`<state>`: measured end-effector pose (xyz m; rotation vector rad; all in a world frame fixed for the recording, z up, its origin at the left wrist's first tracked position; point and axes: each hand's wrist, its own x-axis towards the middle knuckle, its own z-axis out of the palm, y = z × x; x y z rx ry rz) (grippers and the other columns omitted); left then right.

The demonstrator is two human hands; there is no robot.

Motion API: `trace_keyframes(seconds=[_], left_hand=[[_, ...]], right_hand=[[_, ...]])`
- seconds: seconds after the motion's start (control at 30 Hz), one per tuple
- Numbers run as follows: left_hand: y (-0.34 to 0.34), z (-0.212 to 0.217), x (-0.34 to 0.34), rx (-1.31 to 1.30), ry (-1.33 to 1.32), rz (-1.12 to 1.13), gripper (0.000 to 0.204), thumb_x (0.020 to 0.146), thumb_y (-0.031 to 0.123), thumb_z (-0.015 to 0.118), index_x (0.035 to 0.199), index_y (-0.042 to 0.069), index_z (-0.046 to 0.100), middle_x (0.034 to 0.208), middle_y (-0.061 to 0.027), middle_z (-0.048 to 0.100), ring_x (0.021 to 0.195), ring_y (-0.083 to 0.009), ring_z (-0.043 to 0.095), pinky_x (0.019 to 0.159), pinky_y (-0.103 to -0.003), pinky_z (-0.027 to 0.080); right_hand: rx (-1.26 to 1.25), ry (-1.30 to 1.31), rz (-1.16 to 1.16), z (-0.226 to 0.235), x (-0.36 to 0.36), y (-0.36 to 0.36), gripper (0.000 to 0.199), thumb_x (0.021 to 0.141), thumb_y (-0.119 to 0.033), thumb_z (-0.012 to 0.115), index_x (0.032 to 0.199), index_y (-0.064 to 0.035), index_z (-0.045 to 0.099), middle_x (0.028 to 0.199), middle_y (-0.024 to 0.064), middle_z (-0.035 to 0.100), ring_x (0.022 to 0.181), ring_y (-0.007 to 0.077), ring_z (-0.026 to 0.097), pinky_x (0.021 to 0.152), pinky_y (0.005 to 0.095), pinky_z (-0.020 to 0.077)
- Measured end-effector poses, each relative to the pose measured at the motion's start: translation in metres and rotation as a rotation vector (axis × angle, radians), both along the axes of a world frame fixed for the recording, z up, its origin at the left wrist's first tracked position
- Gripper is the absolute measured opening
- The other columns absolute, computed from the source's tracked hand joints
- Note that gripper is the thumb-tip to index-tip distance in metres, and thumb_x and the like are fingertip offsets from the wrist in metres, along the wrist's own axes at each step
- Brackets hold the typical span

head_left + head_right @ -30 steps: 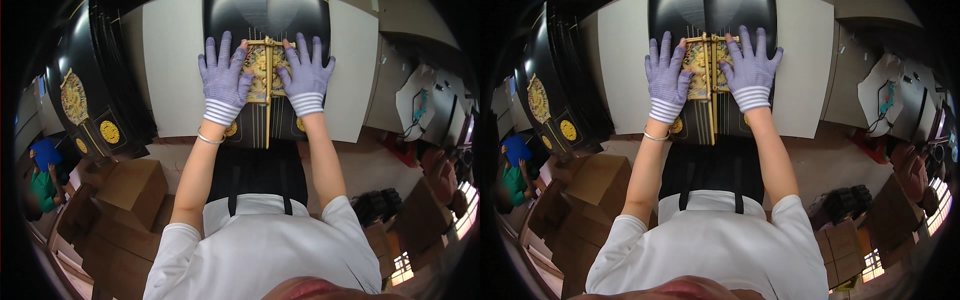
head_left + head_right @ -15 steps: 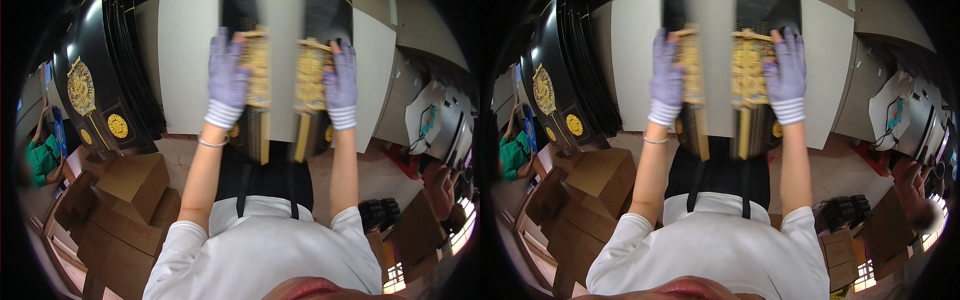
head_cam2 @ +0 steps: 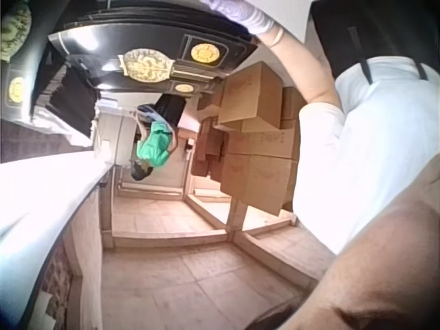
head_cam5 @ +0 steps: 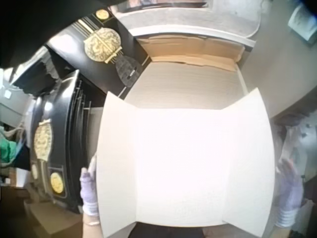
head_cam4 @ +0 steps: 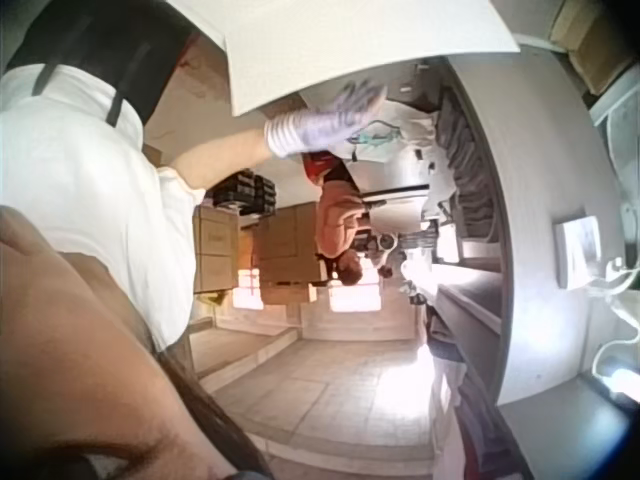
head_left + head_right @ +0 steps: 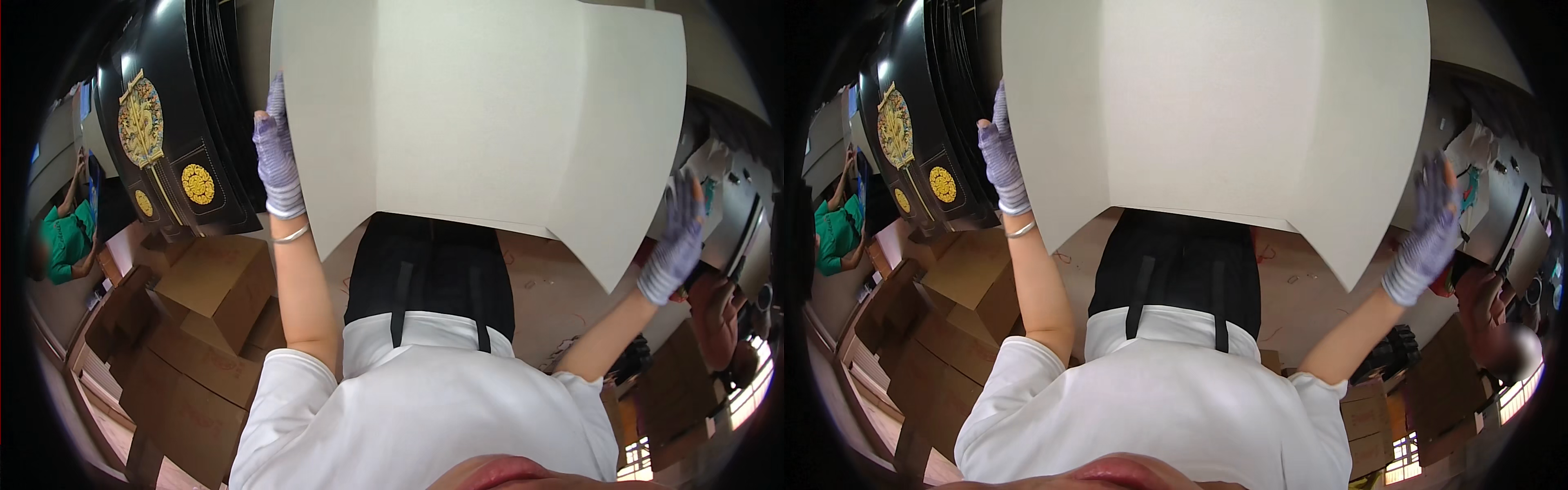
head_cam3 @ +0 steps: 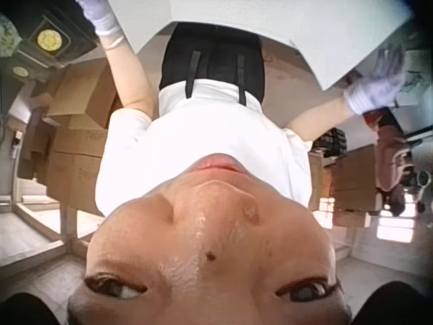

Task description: Assembling and stacking large black gift boxes with gold decorative emblems in a manufacturing setting.

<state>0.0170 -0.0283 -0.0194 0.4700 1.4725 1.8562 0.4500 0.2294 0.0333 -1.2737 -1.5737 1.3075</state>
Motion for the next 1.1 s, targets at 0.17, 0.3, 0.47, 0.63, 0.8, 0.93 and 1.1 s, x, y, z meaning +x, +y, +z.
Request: trace_keyframes(seconds=[0.17, 0.3, 0.47, 0.63, 0.8, 0.93, 1.1], left_hand=[[0.008, 0.013, 0.026, -0.19, 0.39, -0.011, 0.067, 0.101, 0.048, 0.043, 0.147, 0.0, 0.038, 0.151, -0.0167, 0.04, 0.142, -0.0312, 0.033, 0.118, -0.039, 0.023], [0.051, 0.003, 0.05, -0.226, 0.705, -0.072, 0.067, 0.1, 0.05, 0.041, 0.146, 0.001, 0.04, 0.152, -0.0193, 0.036, 0.143, -0.0373, 0.029, 0.118, -0.041, 0.023], [0.079, -0.01, 0.083, -0.24, 1.114, -0.086, 0.063, 0.099, 0.051, 0.039, 0.144, 0.007, 0.045, 0.153, -0.0228, 0.033, 0.142, -0.0447, 0.028, 0.117, -0.046, 0.024], [0.089, -0.04, 0.099, -0.393, 1.408, -0.052, 0.051, 0.096, 0.039, 0.044, 0.136, 0.009, 0.054, 0.151, -0.022, 0.036, 0.136, -0.0487, 0.034, 0.11, -0.06, 0.026], [0.084, -0.054, 0.117, -0.39, 1.308, -0.137, 0.048, 0.09, 0.035, 0.05, 0.128, 0.009, 0.059, 0.149, -0.0212, 0.039, 0.135, -0.0485, 0.035, 0.11, -0.065, 0.021], [0.063, -0.067, 0.121, -0.425, 1.534, -0.231, 0.047, 0.087, 0.034, 0.052, 0.125, 0.006, 0.06, 0.15, -0.0207, 0.039, 0.139, -0.0484, 0.031, 0.111, -0.067, 0.017], [0.07, -0.104, 0.117, -0.151, 1.648, 0.052, 0.046, 0.088, 0.033, 0.052, 0.123, 0.005, 0.06, 0.151, -0.0188, 0.039, 0.141, -0.0469, 0.029, 0.113, -0.068, 0.012]], right_hand=[[0.378, -0.119, 0.068, 0.043, -0.002, -0.044, 0.045, 0.1, -0.021, 0.043, 0.127, 0.0142, 0.05, 0.127, 0.0301, 0.057, 0.12, 0.0405, 0.055, 0.106, 0.0489, 0.0414], [0.141, -0.209, 0.33, 0.018, -0.091, -0.098, 0.031, 0.098, -0.015, 0.053, 0.119, 0.0054, 0.061, 0.115, 0.0182, 0.067, 0.108, 0.0273, 0.064, 0.098, 0.0375, 0.0481], [-0.301, -0.106, 0.491, -0.03, -0.153, -0.135, 0.03, 0.091, -0.023, 0.067, 0.112, -0.0006, 0.067, 0.101, 0.0095, 0.071, 0.094, 0.0174, 0.068, 0.086, 0.0299, 0.0522], [-0.216, -0.43, 0.511, -0.072, -0.166, -0.13, 0.033, 0.083, -0.029, 0.075, 0.104, -0.0045, 0.068, 0.086, 0.0053, 0.069, 0.077, 0.0174, 0.067, 0.075, 0.0321, 0.0543], [0.016, -0.745, 0.64, -0.093, -0.168, -0.122, 0.028, 0.082, -0.03, 0.074, 0.099, -0.0094, 0.067, 0.086, 0.0056, 0.067, 0.08, 0.022, 0.066, 0.076, 0.038, 0.0541], [0.214, -0.752, 0.603, -0.103, -0.164, -0.123, 0.03, 0.078, -0.028, 0.079, 0.099, -0.0097, 0.068, 0.076, 0.0027, 0.064, 0.067, 0.0154, 0.061, 0.069, 0.0297, 0.0528], [0.264, -0.748, 0.611, -0.106, -0.166, -0.125, 0.032, 0.078, -0.028, 0.079, 0.102, -0.0105, 0.067, 0.078, 0.0026, 0.065, 0.068, 0.0165, 0.062, 0.07, 0.0312, 0.0531]])
